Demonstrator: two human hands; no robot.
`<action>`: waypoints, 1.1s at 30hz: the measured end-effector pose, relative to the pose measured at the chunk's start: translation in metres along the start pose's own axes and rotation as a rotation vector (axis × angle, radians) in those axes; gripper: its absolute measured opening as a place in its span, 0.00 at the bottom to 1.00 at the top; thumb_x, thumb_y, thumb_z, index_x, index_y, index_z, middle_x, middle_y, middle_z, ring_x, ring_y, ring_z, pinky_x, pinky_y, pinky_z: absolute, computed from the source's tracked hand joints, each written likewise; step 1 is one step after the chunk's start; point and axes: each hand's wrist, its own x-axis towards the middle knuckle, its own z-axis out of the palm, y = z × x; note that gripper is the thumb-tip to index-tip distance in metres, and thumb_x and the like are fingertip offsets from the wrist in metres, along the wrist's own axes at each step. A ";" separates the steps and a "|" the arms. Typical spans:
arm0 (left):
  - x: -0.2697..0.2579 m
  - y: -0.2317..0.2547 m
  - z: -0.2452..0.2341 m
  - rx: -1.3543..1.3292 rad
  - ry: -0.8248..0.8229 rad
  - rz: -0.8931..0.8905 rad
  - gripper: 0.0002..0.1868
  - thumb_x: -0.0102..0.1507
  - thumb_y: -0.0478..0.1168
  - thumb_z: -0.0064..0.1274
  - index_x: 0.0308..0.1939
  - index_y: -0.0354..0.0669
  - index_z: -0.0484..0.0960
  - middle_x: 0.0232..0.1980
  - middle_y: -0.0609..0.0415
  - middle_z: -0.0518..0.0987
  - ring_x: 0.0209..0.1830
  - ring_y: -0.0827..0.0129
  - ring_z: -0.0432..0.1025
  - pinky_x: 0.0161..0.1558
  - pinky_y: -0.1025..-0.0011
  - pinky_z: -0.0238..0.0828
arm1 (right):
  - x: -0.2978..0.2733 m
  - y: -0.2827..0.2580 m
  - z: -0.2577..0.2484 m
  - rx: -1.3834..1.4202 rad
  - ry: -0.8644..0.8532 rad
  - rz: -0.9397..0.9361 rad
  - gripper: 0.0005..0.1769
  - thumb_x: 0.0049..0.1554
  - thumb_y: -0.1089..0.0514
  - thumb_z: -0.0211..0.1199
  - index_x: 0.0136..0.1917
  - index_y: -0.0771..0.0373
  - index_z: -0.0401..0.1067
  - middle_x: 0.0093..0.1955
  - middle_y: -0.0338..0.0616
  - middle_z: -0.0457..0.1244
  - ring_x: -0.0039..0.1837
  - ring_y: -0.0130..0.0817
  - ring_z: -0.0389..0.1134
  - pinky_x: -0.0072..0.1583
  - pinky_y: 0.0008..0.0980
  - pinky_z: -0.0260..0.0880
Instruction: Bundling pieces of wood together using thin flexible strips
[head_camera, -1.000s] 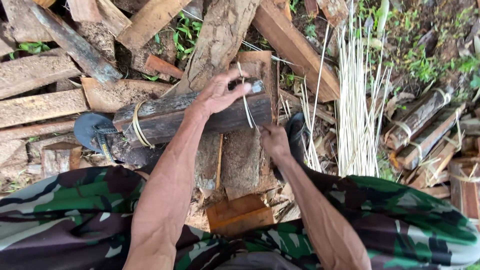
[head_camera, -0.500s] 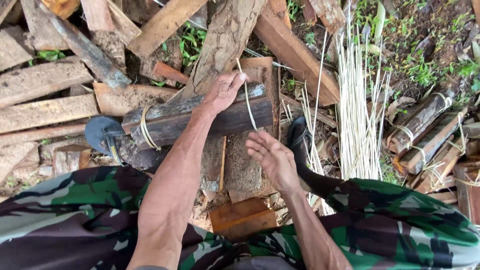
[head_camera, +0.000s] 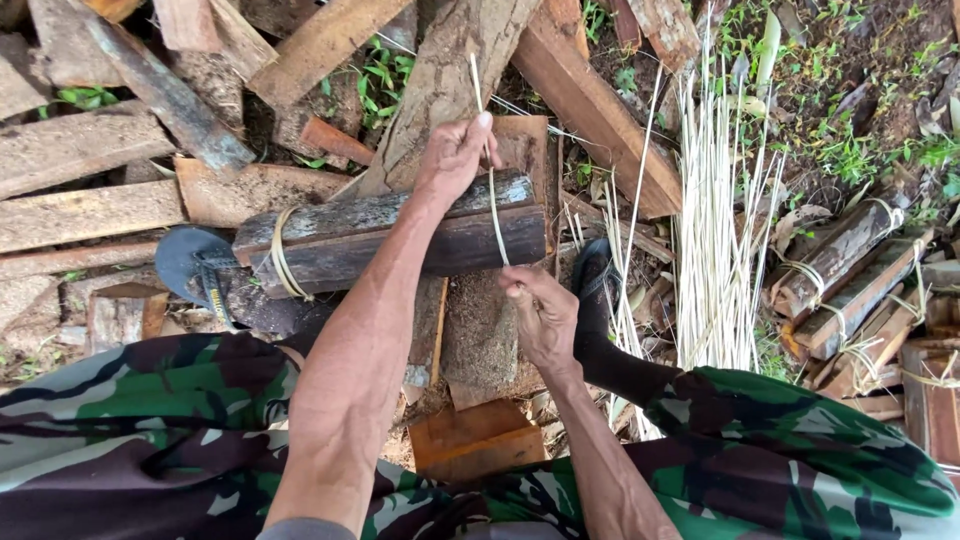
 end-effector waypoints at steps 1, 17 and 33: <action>0.006 -0.007 0.002 -0.073 0.010 -0.062 0.27 0.73 0.54 0.39 0.25 0.51 0.83 0.23 0.56 0.82 0.27 0.70 0.77 0.39 0.73 0.76 | 0.000 0.004 0.002 0.003 0.046 0.001 0.14 0.62 0.49 0.62 0.43 0.60 0.80 0.44 0.47 0.71 0.50 0.41 0.74 0.53 0.41 0.73; 0.054 -0.014 0.035 -0.482 0.406 -0.810 0.13 0.72 0.43 0.49 0.38 0.36 0.75 0.24 0.56 0.67 0.13 0.74 0.59 0.12 0.77 0.61 | -0.021 0.005 -0.002 0.106 0.102 0.268 0.11 0.66 0.57 0.55 0.53 0.60 0.77 0.44 0.38 0.67 0.35 0.23 0.58 0.36 0.22 0.64; 0.067 -0.014 0.035 -0.310 0.385 -0.911 0.14 0.73 0.44 0.48 0.40 0.36 0.79 0.20 0.59 0.66 0.10 0.74 0.58 0.10 0.75 0.59 | -0.023 0.025 -0.033 0.679 0.386 0.545 0.14 0.69 0.57 0.52 0.62 0.66 0.70 0.55 0.45 0.67 0.37 0.25 0.61 0.45 0.33 0.77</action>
